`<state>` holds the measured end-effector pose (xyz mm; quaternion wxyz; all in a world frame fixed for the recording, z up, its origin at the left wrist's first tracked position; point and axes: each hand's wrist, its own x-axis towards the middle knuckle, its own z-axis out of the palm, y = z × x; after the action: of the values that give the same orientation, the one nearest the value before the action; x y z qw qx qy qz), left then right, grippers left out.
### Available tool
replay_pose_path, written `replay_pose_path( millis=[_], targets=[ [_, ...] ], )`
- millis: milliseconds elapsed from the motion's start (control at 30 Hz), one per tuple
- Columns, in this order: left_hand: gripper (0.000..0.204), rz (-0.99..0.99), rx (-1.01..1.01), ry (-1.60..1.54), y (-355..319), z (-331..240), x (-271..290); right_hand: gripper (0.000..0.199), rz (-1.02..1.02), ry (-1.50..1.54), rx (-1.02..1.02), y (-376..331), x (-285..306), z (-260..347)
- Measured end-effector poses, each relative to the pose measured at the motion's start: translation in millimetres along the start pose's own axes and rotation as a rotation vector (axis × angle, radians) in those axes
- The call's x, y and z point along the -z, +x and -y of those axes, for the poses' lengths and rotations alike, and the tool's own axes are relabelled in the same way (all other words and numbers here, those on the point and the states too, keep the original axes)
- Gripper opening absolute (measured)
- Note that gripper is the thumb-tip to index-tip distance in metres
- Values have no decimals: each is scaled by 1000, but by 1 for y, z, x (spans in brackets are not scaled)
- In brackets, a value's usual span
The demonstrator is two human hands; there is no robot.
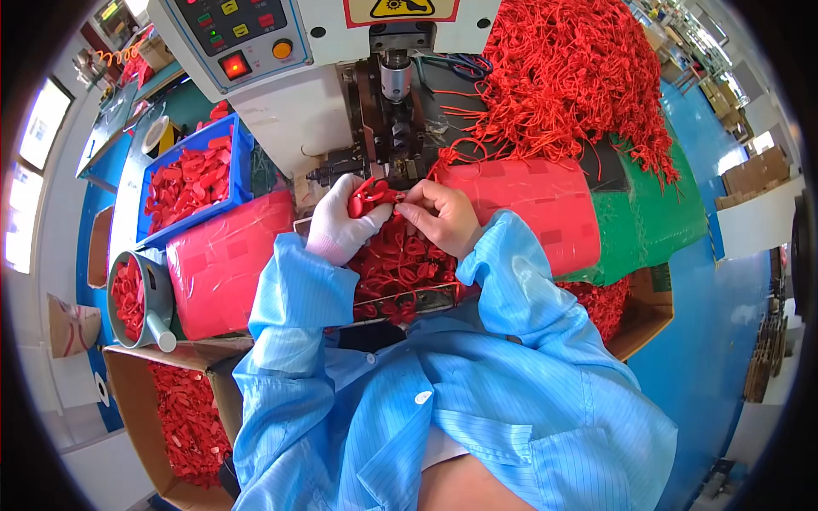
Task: The person assembles tags by positioning plastic pieces and cords into a fastening machine to join them together.
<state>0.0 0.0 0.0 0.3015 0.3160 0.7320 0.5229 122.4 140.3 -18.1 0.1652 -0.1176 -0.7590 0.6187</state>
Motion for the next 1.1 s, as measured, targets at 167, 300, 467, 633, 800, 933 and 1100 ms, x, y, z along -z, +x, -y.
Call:
replay_pose_path(
  millis=[167, 300, 467, 633, 800, 933, 1100],
  targets=[
    [35, -63, -159, 75, 1, 6, -2, 6, 3, -29, -20, 1, 0, 2],
    [36, -87, -209, 101, 1, 7, -2, 5, -20, 23, -36, 1, -1, 3],
    [37, -105, -239, 187, -1, 5, -2, 6, -178, 10, 123, 3, -10, 5],
    [35, -97, -395, 245, -2, 7, -3, 5, -167, -274, 217, -3, -15, 17],
    [32, -198, -603, 381, 4, 11, -7, 3, -248, 103, -147, 9, -5, 0],
    [31, -399, -623, 449, 16, 17, -9, 4, -216, 150, -70, 33, 10, 0],
    [31, -519, -598, 478, 28, 19, -9, 9, -284, 254, -4, 45, 7, -4]
  ],
)
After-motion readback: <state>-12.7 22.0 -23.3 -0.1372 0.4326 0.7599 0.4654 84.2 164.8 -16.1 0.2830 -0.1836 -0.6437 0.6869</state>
